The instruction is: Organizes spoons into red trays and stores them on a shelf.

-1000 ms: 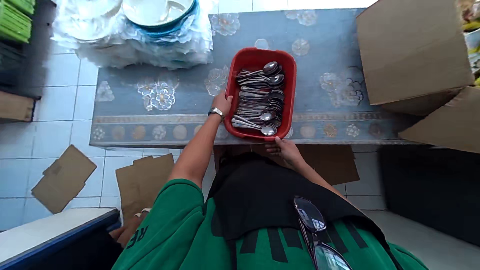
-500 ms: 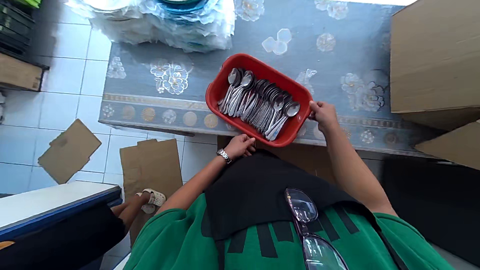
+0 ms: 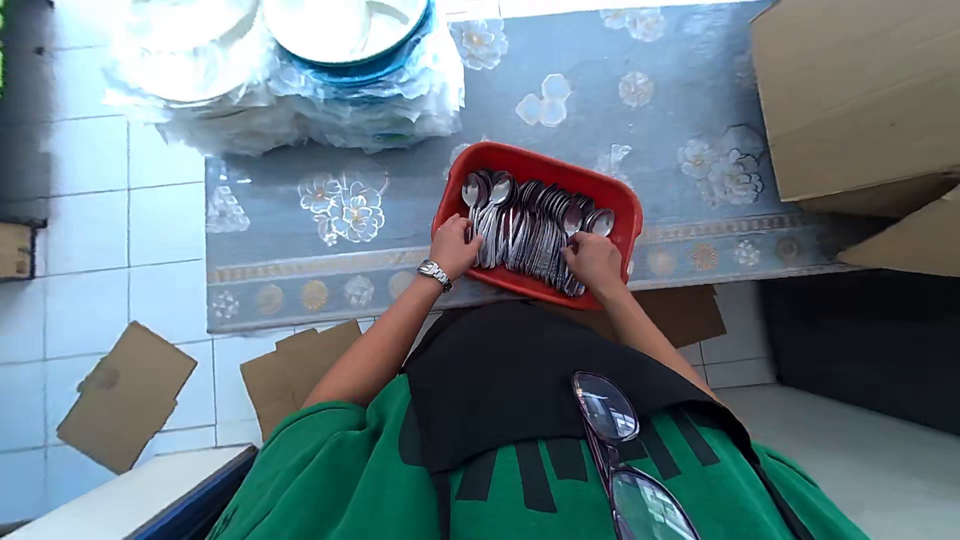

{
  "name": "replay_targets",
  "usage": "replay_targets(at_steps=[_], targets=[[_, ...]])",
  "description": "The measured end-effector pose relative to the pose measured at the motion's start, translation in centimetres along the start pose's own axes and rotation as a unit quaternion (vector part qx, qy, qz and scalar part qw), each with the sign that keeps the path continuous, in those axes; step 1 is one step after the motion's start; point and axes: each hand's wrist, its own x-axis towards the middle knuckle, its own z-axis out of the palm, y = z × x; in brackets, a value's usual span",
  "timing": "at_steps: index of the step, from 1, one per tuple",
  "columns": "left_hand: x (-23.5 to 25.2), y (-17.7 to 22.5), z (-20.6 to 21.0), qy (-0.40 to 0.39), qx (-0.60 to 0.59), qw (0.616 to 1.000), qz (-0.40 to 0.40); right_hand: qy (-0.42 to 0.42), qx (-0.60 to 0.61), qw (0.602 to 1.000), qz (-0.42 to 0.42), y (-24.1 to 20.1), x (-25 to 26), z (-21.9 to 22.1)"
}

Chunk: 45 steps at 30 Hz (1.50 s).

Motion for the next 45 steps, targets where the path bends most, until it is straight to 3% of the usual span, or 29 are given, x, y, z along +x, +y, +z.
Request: replay_targets(at_steps=[4, 7, 12, 17, 21, 25, 32, 37, 40, 43, 45], targets=[[4.0, 0.0, 1.0, -0.048, 0.061, 0.997, 0.004, 0.020, -0.011, 0.998, 0.066, -0.8, 0.7, 1.6], [3.8, -1.5, 2.2, -0.048, 0.096, 0.992, 0.061, 0.020, 0.020, 0.995, 0.096, -0.9, -0.1, 3.1], [4.3, 0.3, 1.3, -0.108, 0.127, 0.985, 0.052, 0.031, 0.083, 0.986, 0.139, -0.6, -0.1, 2.4], [3.9, 0.5, 1.1, -0.096, 0.134, 0.985, 0.039, 0.016, 0.178, 0.959, 0.221, -0.3, 0.6, 1.0], [3.3, 1.4, 0.2, -0.076, 0.121, 0.990, 0.017, 0.006, 0.160, 0.957, 0.242, -1.6, 0.7, -0.7], [3.3, 1.4, 0.5, -0.076, 0.108, 0.991, -0.010, -0.017, 0.140, 0.966, 0.218, -0.4, 1.2, -0.4], [4.2, -0.2, 1.3, -0.037, 0.069, 0.997, 0.016, 0.026, 0.234, 0.957, 0.172, 1.8, 2.8, 2.3], [3.6, 0.2, 0.9, -0.032, 0.036, 0.999, -0.017, 0.023, 0.240, 0.963, 0.123, 1.2, 2.2, 2.0], [3.3, 0.7, 0.7, -0.032, 0.027, 0.998, -0.053, 0.097, 0.207, 0.972, 0.050, -0.4, 0.7, 1.3], [3.3, 0.9, 0.6, -0.035, 0.023, 0.997, -0.068, 0.209, 0.215, 0.952, -0.056, -2.5, 0.0, 1.1], [3.5, 0.7, 0.6, -0.028, 0.013, 0.997, -0.067, 0.195, 0.290, 0.935, -0.064, -4.6, 1.1, 1.1]])
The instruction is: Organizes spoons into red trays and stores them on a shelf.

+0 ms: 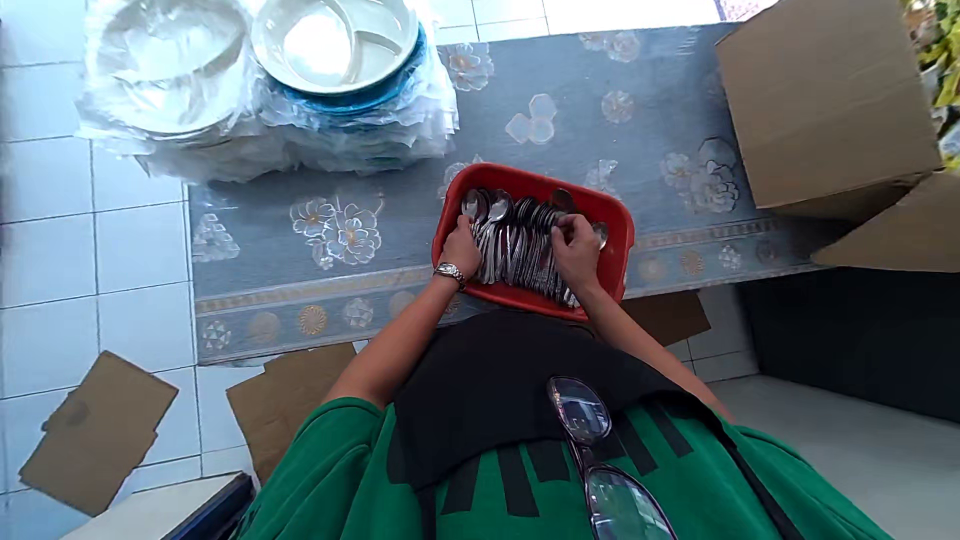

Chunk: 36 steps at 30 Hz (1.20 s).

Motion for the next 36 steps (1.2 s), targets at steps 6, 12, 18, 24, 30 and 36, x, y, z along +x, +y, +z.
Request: replay_targets(at_steps=[6, 12, 18, 24, 30, 36], targets=[[0.3, -0.2, 0.0, 0.007, -0.029, 1.000, 0.005, -0.166, 0.170, 0.956, 0.171, -2.5, 2.5, 5.5], [0.7, -0.7, 0.2, 0.001, -0.041, 0.999, 0.027, -0.177, -0.014, 0.978, 0.114, -0.5, 1.5, 4.3], [0.7, -0.2, 0.6, 0.001, 0.009, 1.000, 0.001, -0.214, -0.110, 0.970, -0.019, -0.3, 0.2, 5.0], [0.6, 0.0, 0.8, 0.003, 0.051, 0.999, -0.015, -0.145, -0.142, 0.979, -0.002, -2.1, 3.2, 6.3], [0.5, -0.1, 0.7, 0.020, 0.048, 0.999, 0.005, -0.175, -0.197, 0.963, 0.059, -4.0, 7.3, 6.5], [0.6, -0.5, 0.8, 0.032, 0.015, 0.999, 0.026, -0.167, -0.135, 0.973, 0.081, -4.3, 8.0, 7.1]])
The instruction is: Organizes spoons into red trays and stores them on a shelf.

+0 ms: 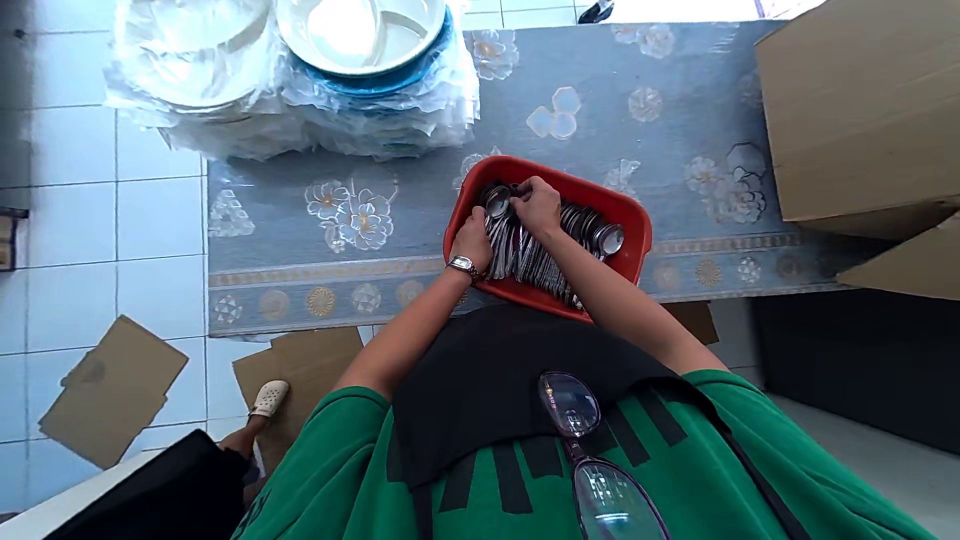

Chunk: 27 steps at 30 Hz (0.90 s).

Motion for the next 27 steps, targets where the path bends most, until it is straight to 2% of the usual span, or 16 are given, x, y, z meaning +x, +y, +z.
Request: replay_targets(at_steps=[7, 13, 16, 19, 23, 25, 27], targets=[[0.1, 0.6, 0.0, 0.007, 0.008, 0.999, -0.033, 0.010, -0.042, 0.999, -0.022, -0.1, 0.8, -0.2], [0.8, 0.4, 0.5, 0.018, 0.037, 0.999, -0.008, 0.012, -0.022, 0.999, -0.024, 0.8, 1.2, 0.0], [0.7, 0.3, 0.3, 0.016, 0.007, 1.000, -0.010, 0.016, -0.034, 0.999, -0.027, 0.9, 0.8, -0.2], [0.7, 0.0, -0.1, 0.003, -0.035, 0.999, -0.008, 0.032, -0.111, 0.983, -0.141, 1.8, -0.7, -0.2], [0.5, 0.1, -0.3, 0.007, -0.054, 0.999, 0.000, -0.050, -0.124, 0.914, -0.382, 3.8, -2.8, 2.1], [0.4, 0.3, -0.2, 0.020, -0.053, 0.998, -0.002, -0.076, -0.131, 0.887, -0.437, 4.4, -3.1, 3.4], [0.4, 0.2, -0.1, 0.033, -0.048, 0.998, 0.001, -0.081, -0.137, 0.878, -0.451, 4.6, -3.0, 3.8]])
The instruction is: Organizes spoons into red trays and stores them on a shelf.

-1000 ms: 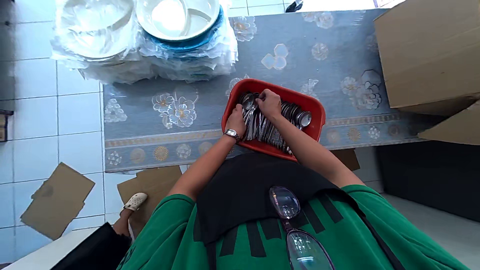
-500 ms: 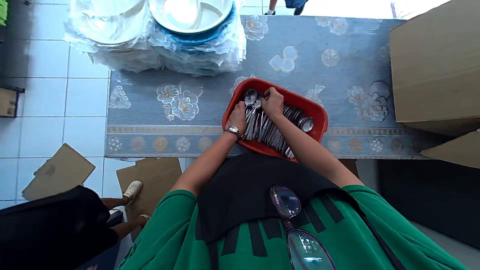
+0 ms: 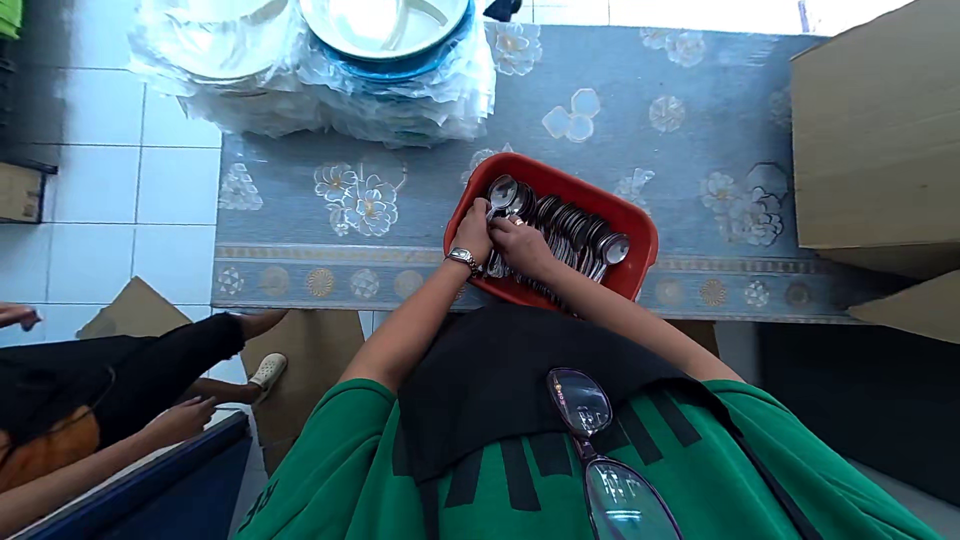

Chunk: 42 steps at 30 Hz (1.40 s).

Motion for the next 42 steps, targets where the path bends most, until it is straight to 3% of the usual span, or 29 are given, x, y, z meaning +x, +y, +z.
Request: replay_targets(at_steps=[10, 16, 21, 24, 27, 30, 32, 34, 37, 42], targets=[[0.1, -0.3, 0.3, 0.015, -0.014, 1.000, 0.014, -0.138, -0.042, 0.990, 0.001, 0.5, 0.3, -1.5], [0.3, 0.0, 0.7, -0.020, 0.073, 0.997, -0.012, 0.014, 0.016, 0.999, -0.025, 0.3, -2.6, -0.4], [0.1, -0.3, 0.6, -0.023, 0.046, 0.999, -0.001, 0.067, 0.028, 0.984, 0.163, -0.5, -8.6, -3.4], [0.1, -0.4, 0.6, -0.025, 0.034, 0.999, 0.003, 0.109, -0.006, 0.941, 0.320, 1.3, -12.7, -6.4], [-0.3, -0.4, 0.9, -0.013, 0.061, 0.997, 0.042, 0.192, 0.002, 0.855, 0.482, 2.3, -16.1, -9.5], [-1.4, -1.6, 0.9, 0.121, 0.071, 0.974, 0.180, 0.240, 0.115, 0.782, 0.563, 2.6, -18.6, -10.0], [-1.5, -2.3, 0.0, 0.195, 0.071, 0.957, 0.202, 0.204, 0.210, 0.747, 0.597, 2.6, -19.8, -8.7], [-1.2, -2.3, -1.7, 0.189, 0.080, 0.969, 0.141, 0.189, 0.267, 0.720, 0.612, 2.2, -19.9, -7.0], [0.3, -2.0, -4.3, 0.080, 0.025, 0.996, -0.009, 0.241, 0.297, 0.693, 0.611, 1.8, -18.6, -5.1], [1.2, -3.4, -3.7, 0.001, -0.100, 0.986, -0.130, 0.326, 0.386, 0.641, 0.578, 2.1, -17.4, -4.2]])
